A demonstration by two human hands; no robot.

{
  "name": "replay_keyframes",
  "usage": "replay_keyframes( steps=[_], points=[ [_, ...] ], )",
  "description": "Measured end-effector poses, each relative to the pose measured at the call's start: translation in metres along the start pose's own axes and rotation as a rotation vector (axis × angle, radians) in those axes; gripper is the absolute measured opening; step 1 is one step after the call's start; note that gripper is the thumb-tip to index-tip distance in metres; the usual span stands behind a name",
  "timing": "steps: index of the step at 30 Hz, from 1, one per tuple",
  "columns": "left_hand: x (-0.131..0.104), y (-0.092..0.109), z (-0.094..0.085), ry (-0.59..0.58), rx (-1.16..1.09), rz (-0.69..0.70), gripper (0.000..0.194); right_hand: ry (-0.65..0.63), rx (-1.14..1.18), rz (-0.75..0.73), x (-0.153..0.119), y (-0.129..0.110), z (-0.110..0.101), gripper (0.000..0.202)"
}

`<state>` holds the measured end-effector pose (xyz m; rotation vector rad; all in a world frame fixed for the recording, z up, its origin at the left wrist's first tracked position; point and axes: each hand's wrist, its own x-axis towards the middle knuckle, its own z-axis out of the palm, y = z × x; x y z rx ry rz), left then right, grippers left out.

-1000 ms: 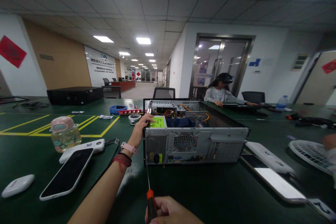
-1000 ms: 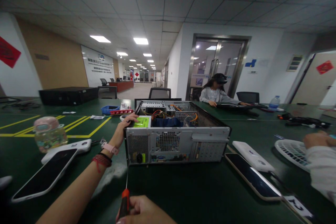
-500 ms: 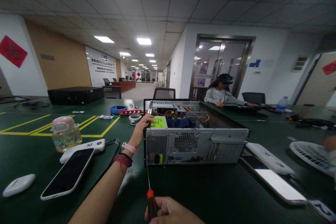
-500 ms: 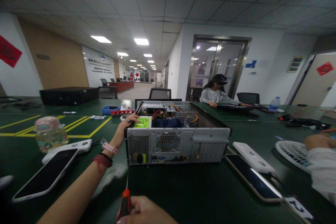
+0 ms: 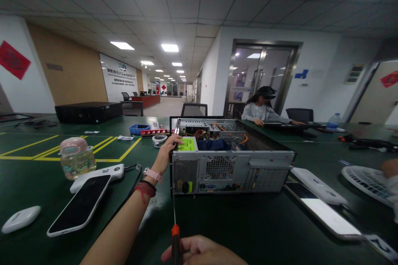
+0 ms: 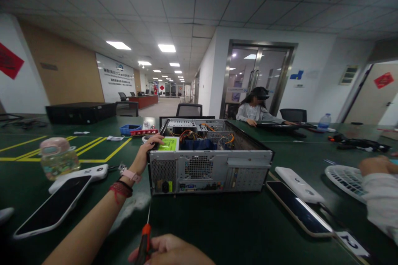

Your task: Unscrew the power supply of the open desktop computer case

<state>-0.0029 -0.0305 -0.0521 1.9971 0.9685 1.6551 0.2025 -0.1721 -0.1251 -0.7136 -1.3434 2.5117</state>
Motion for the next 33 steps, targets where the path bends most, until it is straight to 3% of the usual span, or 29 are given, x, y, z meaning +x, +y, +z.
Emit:
replay_keyframes(
  steps=[4,8,12,20,33],
  points=[
    [0.0003,0.0002,-0.0004,-0.005,0.006,-0.004,0.034,0.035,-0.04,0.043,0.0002,-0.0014,0.0036,0.055],
    [0.0004,-0.0006,0.0001,-0.001,0.009,-0.011,0.034,0.121,0.064,0.055,0.0027,0.002,0.0041,0.058],
    [0.0005,-0.0006,0.0008,0.004,0.002,-0.012,0.034,0.051,0.128,0.016,0.0068,0.008,-0.0008,0.049],
    [-0.0002,-0.0013,0.0003,0.006,-0.006,-0.005,0.034,-0.027,0.099,-0.003,0.0054,0.0035,-0.0012,0.057],
    [0.0011,-0.0011,0.0002,0.004,0.007,-0.002,0.034,0.077,0.064,0.015,0.0049,0.0061,0.0006,0.051]
  ],
)
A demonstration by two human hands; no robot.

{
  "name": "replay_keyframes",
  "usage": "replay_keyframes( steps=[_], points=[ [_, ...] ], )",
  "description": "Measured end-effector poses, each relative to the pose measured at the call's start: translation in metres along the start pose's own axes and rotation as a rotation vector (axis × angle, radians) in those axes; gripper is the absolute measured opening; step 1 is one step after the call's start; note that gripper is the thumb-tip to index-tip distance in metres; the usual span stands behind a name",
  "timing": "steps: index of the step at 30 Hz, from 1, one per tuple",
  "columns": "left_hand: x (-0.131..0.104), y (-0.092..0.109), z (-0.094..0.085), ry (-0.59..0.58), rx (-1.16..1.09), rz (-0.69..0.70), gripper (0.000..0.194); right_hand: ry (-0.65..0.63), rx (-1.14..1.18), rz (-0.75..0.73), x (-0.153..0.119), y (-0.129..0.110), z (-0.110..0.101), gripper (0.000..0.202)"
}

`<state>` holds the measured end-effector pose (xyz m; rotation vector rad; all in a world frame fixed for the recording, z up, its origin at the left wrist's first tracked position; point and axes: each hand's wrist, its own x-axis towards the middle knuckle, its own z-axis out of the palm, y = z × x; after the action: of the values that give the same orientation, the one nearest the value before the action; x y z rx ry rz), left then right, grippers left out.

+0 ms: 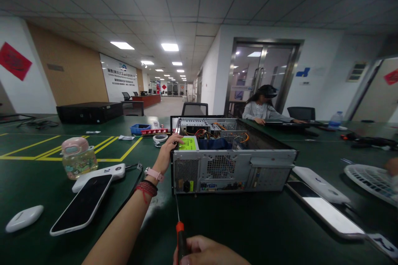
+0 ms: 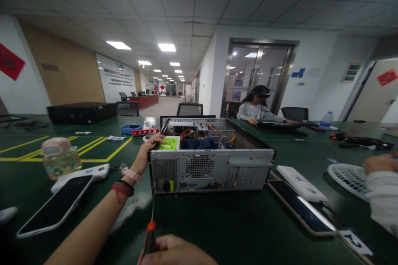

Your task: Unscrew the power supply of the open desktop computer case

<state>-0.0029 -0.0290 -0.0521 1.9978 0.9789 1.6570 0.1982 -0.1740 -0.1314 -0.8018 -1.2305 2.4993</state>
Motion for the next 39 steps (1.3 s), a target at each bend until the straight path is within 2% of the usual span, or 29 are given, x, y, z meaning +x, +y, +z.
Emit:
replay_keyframes(
  steps=[7,13,18,25,30,33,39],
  points=[
    [-0.001,0.001,0.0,0.004,0.026,0.011,0.035,-0.041,0.029,-0.005,-0.003,-0.002,0.002,0.046],
    [0.0,0.0,0.0,0.001,0.012,0.009,0.035,-0.173,0.034,-0.019,-0.002,-0.001,-0.003,0.056],
    [0.0,-0.003,0.0,0.002,0.011,-0.009,0.035,-0.134,-0.027,-0.08,0.0,0.004,-0.004,0.051],
    [-0.001,0.0,0.0,0.0,-0.006,0.009,0.035,-0.031,0.056,-0.058,0.002,0.005,-0.002,0.048],
    [-0.001,0.001,0.0,0.008,0.001,0.0,0.034,-0.055,0.122,-0.071,0.003,0.008,-0.003,0.045],
    [0.0,0.0,0.0,0.01,0.014,-0.008,0.033,-0.113,0.115,-0.083,0.0,0.005,-0.002,0.044],
    [0.0,-0.002,-0.001,0.004,-0.017,-0.007,0.032,-0.201,0.107,-0.076,0.0,0.003,-0.002,0.06]
  ],
)
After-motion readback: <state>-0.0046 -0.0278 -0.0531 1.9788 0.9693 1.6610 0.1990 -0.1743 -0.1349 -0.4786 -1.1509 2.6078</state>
